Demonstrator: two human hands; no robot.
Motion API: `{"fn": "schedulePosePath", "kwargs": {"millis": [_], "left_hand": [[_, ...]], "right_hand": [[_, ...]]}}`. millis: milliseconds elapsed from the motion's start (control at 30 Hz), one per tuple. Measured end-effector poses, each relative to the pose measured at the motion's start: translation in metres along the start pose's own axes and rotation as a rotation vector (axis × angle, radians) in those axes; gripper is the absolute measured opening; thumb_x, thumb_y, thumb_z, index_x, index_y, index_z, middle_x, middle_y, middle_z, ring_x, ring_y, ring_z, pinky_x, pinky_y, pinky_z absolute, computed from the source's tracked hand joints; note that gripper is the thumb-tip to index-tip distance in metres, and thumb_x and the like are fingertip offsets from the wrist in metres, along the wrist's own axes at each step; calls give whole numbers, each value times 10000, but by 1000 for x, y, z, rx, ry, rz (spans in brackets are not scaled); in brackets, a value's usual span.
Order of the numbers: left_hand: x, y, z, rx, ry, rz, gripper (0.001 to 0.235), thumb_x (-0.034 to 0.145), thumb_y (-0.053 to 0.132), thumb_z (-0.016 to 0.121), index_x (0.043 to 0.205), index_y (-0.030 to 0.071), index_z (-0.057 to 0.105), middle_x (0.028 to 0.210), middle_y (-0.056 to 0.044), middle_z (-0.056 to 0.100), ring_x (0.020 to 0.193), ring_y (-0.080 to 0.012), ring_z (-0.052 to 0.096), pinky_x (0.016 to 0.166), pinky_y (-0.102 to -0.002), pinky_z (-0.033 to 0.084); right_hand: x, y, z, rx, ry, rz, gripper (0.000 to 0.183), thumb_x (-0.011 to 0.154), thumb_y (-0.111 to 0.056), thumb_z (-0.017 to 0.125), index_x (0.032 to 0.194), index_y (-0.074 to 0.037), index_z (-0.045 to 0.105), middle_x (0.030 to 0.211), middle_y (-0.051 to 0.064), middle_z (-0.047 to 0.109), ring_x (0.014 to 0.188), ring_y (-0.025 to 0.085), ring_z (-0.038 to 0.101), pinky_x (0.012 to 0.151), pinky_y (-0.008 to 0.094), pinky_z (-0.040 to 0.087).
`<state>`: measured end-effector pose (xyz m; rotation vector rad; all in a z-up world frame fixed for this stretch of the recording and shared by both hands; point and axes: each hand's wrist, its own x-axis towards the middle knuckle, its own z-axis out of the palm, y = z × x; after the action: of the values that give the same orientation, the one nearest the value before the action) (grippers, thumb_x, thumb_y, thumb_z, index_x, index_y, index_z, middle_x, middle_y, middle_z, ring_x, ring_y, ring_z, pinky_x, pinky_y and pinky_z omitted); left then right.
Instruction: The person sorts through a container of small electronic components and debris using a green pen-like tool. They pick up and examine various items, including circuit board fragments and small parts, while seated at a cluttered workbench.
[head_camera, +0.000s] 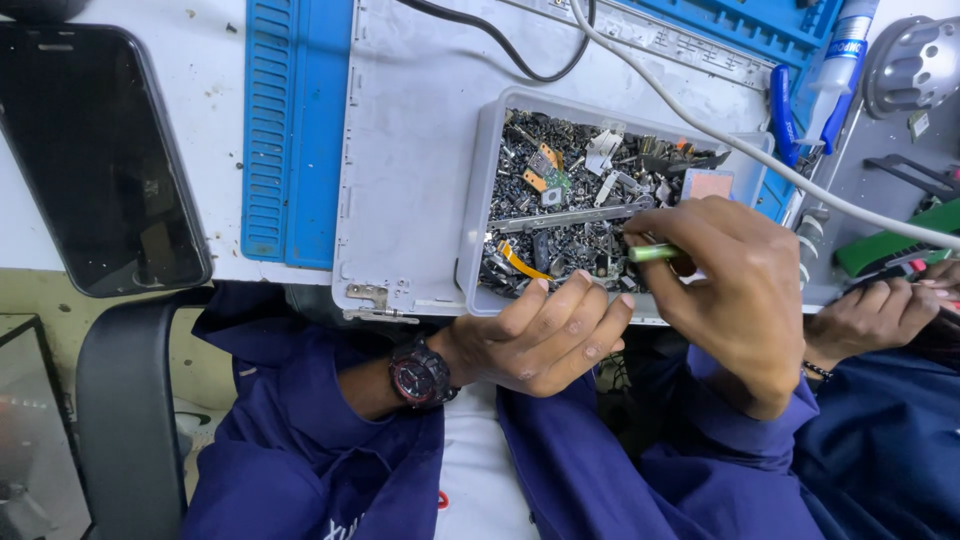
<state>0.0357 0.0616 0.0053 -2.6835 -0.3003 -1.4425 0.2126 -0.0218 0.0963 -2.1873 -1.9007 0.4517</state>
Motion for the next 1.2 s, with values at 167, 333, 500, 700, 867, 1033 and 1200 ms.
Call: {"fn": "schedulePosePath", "kwargs": {"millis": [167,333,500,700,867,1033,1200], "left_hand": [[-2,1,1,0,6,2,309,1135,347,409,1091,249,699,956,123,686,937,-36,680,976,-272,325],[0,0,3,-8,25,26,323,1133,341,414,1078,238,715,934,111,696,914,-36,686,948,-259,331],[-1,1,3,-30,24,15,273,1113,325,460,1086,226,714,930,108,702,908,-42,689,935,-254,342],[2,-2,0,-23,25,13,179,1098,281,529,1080,228,699,951,104,699,907,-40,681,939,-250,339],[1,0,2,-32,43,-11,162,1086,269,560,1077,217,712,952,98,707,906,-41,685,918,-235,352],[-1,0,2,-31,32,25,189,1091,293,550,1106,217,723,988,93,734,917,-42,701,951,-258,342],[1,-1,3,-18,55,11,254,1076,233,492,1047,228,744,952,71,730,895,-47,689,948,-256,345]], "right_hand": [[-7,-4,-14,422,56,151,41,932,27,706,903,47,684,828,132,703,692,196,632,678,289,479],[-15,4,-14,565,104,154,134,897,-34,712,867,86,661,777,160,673,658,218,589,662,296,458],[-9,-1,-14,437,71,142,53,945,-14,708,935,35,690,832,125,703,672,162,594,644,260,442],[-7,4,-8,113,-71,-88,219,914,59,554,1057,-50,680,894,54,731,797,272,680,777,392,506],[3,-10,-18,-10,42,-110,231,919,109,596,1073,-20,711,851,97,650,695,291,573,671,397,429],[34,-8,-3,-82,35,-319,337,990,58,516,1229,-66,719,1137,148,725,906,313,695,715,419,523],[46,-11,0,-172,-111,-386,353,991,-25,613,1324,-132,655,1453,94,651,564,262,561,512,376,404]]}}
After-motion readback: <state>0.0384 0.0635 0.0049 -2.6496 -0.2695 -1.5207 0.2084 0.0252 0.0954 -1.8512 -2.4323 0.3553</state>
